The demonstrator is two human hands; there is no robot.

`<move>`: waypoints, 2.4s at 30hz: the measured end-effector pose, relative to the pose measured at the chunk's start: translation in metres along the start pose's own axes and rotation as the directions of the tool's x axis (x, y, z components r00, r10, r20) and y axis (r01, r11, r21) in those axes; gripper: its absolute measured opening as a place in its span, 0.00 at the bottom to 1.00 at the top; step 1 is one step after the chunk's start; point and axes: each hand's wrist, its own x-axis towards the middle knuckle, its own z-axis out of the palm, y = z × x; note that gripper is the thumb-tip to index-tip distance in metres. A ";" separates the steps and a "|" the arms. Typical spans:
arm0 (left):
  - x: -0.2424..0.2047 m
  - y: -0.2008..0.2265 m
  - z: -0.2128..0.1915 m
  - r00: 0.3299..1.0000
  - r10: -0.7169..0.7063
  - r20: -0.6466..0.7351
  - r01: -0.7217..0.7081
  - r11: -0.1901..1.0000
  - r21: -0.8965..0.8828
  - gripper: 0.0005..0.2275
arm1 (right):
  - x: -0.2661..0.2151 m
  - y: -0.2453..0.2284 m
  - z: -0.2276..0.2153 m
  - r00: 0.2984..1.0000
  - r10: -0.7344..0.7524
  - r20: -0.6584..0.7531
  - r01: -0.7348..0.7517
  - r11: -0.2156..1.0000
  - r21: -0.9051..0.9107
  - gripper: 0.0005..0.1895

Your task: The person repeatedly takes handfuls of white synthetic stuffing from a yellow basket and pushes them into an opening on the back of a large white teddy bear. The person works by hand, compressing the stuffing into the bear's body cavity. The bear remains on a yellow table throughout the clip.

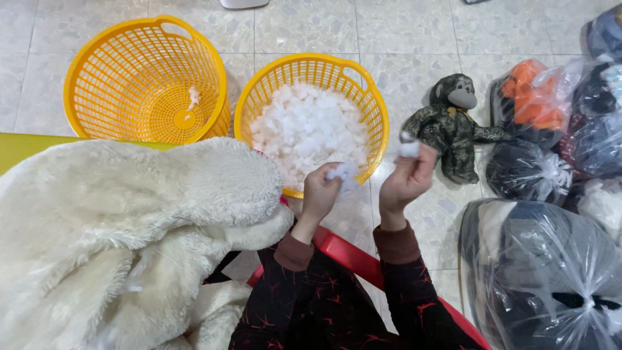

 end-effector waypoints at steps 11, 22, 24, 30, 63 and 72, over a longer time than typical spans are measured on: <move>0.006 0.005 -0.008 0.955 0.023 -0.295 -0.065 0.989 -0.136 0.04 | 0.029 0.056 0.026 0.828 0.251 0.502 -0.058 0.928 -0.368 0.25; 0.001 0.046 0.034 0.960 0.001 -0.279 -0.049 0.985 -0.164 0.13 | -0.046 0.054 0.008 0.786 0.512 0.347 -0.581 0.804 0.128 0.10; 0.001 0.059 0.042 0.957 0.005 -0.290 -0.058 0.983 -0.175 0.14 | -0.035 0.056 0.012 0.834 0.475 0.281 -0.534 0.823 0.195 0.10; 0.000 0.083 0.039 0.828 0.281 -0.485 -0.331 0.943 -0.020 0.13 | 0.019 0.075 0.006 0.921 0.389 -0.029 -0.383 0.915 0.123 0.09; -0.245 0.299 -0.146 0.668 0.556 -0.494 0.237 0.470 0.850 0.12 | -0.194 -0.161 0.168 0.159 -0.539 0.827 0.052 0.842 0.538 0.20; -0.236 0.271 -0.151 0.604 0.675 -0.424 0.133 0.440 0.888 0.12 | -0.289 -0.106 0.255 -0.413 -0.165 0.896 0.278 0.913 0.297 0.11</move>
